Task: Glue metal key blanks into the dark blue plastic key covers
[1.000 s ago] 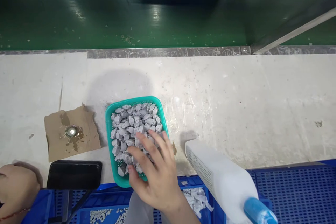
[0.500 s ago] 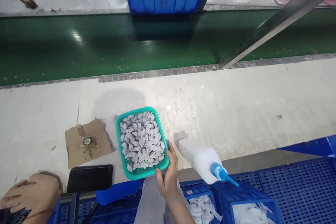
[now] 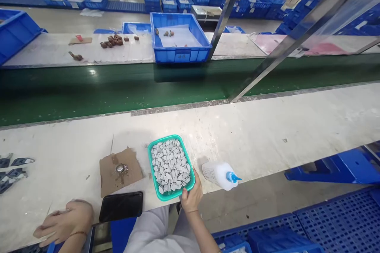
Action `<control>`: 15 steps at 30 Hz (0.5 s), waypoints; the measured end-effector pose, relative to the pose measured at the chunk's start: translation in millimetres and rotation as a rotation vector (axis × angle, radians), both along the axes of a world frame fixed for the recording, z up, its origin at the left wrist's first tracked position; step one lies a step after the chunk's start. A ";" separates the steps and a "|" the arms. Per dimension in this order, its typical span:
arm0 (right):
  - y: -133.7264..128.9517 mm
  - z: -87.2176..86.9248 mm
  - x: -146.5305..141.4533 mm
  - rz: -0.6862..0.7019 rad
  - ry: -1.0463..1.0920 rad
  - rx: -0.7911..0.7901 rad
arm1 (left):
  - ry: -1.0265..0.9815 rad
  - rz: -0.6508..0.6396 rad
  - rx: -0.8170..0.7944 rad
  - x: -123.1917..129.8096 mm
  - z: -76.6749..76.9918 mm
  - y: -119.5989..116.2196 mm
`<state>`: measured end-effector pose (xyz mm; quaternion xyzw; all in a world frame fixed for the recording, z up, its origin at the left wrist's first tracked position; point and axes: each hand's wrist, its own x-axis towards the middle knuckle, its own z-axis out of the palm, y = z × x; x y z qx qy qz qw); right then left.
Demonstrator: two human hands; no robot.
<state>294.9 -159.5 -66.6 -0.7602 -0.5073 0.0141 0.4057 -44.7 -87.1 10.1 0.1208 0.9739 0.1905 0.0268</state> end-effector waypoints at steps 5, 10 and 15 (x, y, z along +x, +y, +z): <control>1.8 -2.9 -2.9 -0.025 -0.002 0.009 | -0.002 -0.027 0.015 -4.7 -4.8 -5.2; 1.4 -0.7 -4.9 -0.044 0.021 0.001 | -0.048 -0.182 0.003 -10.5 -4.1 -12.7; -4.1 -9.2 -0.3 -0.087 0.049 0.009 | -0.154 -0.665 0.029 -27.2 -27.1 -26.6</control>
